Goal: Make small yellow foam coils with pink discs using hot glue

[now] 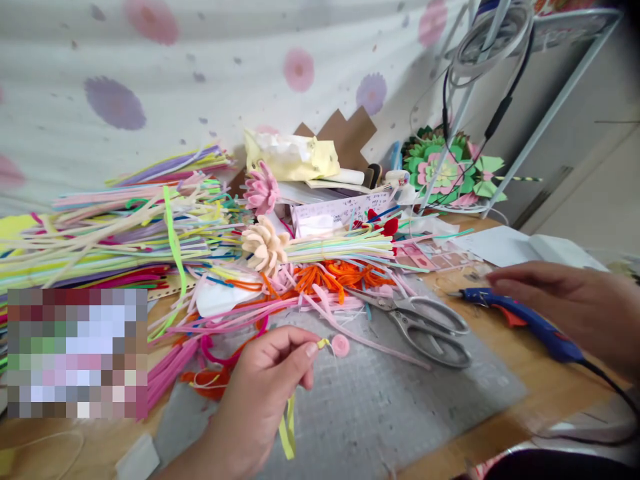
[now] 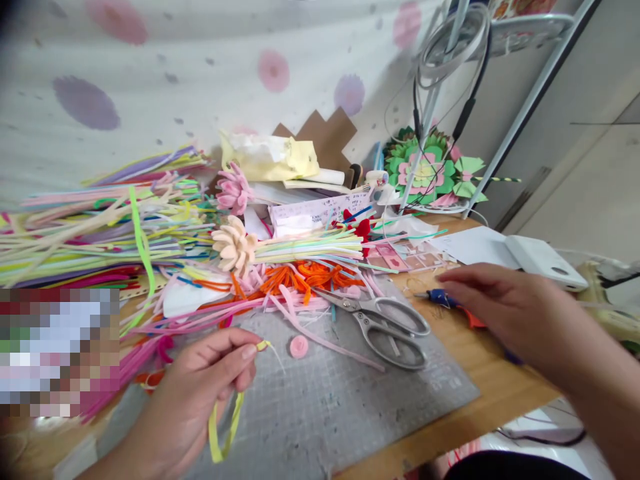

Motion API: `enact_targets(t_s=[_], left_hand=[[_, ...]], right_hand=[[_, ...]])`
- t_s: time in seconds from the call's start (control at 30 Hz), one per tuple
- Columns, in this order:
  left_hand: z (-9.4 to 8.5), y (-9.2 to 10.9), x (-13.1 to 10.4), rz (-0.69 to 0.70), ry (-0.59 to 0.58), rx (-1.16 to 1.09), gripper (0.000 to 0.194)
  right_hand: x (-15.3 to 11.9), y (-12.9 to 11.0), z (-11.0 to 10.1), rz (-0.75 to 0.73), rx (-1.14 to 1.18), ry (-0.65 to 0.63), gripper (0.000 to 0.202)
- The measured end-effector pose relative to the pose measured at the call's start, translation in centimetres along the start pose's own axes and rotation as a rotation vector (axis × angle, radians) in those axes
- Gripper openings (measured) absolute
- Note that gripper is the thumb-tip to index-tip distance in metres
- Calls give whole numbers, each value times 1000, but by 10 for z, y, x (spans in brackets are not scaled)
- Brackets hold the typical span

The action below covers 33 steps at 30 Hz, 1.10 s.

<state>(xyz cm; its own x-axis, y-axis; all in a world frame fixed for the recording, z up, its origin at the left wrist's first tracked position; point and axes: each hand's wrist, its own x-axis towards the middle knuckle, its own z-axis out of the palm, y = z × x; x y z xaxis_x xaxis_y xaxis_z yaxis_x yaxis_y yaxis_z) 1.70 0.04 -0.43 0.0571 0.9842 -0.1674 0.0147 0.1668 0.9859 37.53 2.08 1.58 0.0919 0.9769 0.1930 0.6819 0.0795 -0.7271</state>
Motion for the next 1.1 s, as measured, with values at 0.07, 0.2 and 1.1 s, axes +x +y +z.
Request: enact_targets(t_s=[0.07, 0.2, 1.1], left_hand=[[1, 0, 0, -10, -29, -12, 11], [0, 0, 0, -8, -71, 16, 13], [0, 2, 1, 6, -135, 111, 15]], right_hand=[[-12, -50, 35, -161, 51, -105, 16], [-26, -110, 99, -266, 272, -461, 19], [-17, -116, 142, 146, 747, -669, 11]])
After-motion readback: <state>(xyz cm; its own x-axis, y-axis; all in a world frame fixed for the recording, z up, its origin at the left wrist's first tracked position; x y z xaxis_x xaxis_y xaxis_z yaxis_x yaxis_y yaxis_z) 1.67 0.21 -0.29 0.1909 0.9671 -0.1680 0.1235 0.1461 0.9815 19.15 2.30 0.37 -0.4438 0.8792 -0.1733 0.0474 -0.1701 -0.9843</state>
